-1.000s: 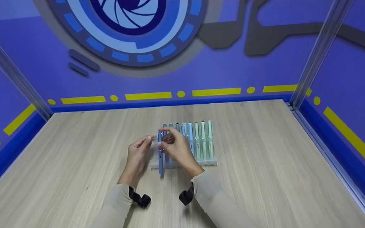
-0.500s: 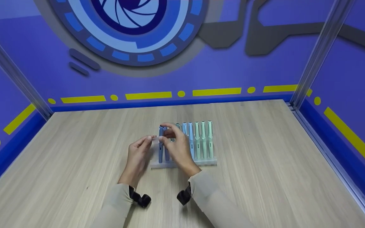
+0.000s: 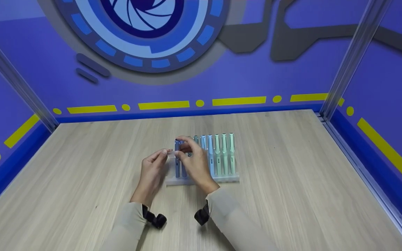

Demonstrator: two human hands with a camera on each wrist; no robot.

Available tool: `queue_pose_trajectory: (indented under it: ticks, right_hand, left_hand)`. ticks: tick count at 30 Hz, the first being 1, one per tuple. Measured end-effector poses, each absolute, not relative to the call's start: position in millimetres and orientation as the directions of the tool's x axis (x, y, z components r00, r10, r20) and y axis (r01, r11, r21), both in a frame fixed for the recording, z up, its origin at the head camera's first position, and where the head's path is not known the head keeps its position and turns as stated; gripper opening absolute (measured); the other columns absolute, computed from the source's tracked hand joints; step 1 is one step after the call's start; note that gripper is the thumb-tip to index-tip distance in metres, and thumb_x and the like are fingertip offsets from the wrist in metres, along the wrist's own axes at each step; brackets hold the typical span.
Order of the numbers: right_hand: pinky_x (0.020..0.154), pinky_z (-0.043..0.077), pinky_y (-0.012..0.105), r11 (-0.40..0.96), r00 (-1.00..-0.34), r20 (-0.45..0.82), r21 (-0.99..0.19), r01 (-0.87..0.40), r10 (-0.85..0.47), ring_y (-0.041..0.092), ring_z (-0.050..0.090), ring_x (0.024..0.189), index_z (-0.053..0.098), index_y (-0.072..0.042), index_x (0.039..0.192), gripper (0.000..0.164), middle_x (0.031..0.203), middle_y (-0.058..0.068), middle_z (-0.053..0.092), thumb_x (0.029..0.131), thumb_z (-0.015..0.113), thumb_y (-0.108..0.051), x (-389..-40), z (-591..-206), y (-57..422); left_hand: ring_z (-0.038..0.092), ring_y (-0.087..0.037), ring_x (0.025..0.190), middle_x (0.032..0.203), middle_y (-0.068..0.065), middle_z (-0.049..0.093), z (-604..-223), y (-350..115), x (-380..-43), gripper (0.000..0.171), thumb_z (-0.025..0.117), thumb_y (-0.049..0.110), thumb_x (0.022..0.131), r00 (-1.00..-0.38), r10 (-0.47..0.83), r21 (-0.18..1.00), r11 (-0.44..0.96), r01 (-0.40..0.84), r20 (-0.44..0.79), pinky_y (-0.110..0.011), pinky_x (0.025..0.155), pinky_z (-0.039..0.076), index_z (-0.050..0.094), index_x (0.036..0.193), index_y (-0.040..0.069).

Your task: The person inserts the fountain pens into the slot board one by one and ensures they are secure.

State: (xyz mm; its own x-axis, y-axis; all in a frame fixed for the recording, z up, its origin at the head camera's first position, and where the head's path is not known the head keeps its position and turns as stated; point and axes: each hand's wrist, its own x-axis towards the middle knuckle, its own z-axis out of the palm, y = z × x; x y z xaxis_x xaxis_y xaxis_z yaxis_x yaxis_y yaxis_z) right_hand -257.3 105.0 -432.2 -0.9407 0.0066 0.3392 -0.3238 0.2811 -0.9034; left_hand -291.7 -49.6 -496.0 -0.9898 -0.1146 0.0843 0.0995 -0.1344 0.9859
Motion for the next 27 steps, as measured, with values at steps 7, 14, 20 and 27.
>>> queue_pose_trajectory:
  ticks: [7, 14, 20, 27]
  right_hand:
    - [0.074, 0.061, 0.030, 0.338, -0.937, 0.350, -0.881, -0.330, -0.002, 0.019, 0.067, 0.090, 0.061, -0.019, 0.123, 0.042, 0.098, 0.004, 0.069, 0.084, 0.072, -0.007, -257.7, -434.4, 103.9]
    - [0.068, 0.058, 0.025, 0.332, -0.924, 0.382, -0.867, -0.371, -0.033, 0.018, 0.066, 0.083, 0.061, -0.014, 0.123, 0.041, 0.094, 0.006, 0.069, 0.085, 0.071, -0.004, -260.0, -437.1, 104.1]
    - [0.072, 0.058, 0.026, 0.350, -0.922, 0.382, -0.858, -0.377, -0.056, 0.017, 0.067, 0.083, 0.061, -0.011, 0.123, 0.040, 0.093, 0.006, 0.071, 0.085, 0.071, -0.004, -261.1, -437.1, 104.0]
    - [0.078, 0.059, 0.032, 0.454, -0.885, 0.452, -0.769, -0.449, -0.110, 0.017, 0.069, 0.087, 0.063, -0.009, 0.120, 0.038, 0.095, 0.004, 0.071, 0.084, 0.072, -0.006, -263.9, -435.0, 105.8]
  left_hand:
    - [0.064, -0.015, 0.108, 0.107, -0.006, 0.073, -496.9, -49.7, -291.4, 0.028, 0.063, 0.025, 0.094, -0.991, -0.108, 0.986, -0.139, 0.096, 0.081, -0.033, 0.101, 0.049, 0.072, 0.108, 0.003]
    - [0.064, -0.014, 0.107, 0.106, -0.006, 0.073, -496.2, -49.8, -291.7, 0.026, 0.063, 0.024, 0.094, -0.992, -0.103, 0.984, -0.152, 0.092, 0.076, -0.030, 0.098, 0.050, 0.072, 0.107, 0.004]
    - [0.064, -0.014, 0.107, 0.107, -0.007, 0.073, -496.1, -49.6, -292.1, 0.029, 0.063, 0.025, 0.094, -0.991, -0.107, 0.983, -0.154, 0.097, 0.081, -0.029, 0.098, 0.050, 0.071, 0.109, 0.002]
    - [0.063, -0.013, 0.108, 0.108, -0.008, 0.072, -495.7, -51.2, -292.4, 0.027, 0.062, 0.021, 0.095, -0.992, -0.101, 0.982, -0.166, 0.092, 0.076, -0.028, 0.099, 0.049, 0.070, 0.110, 0.001]
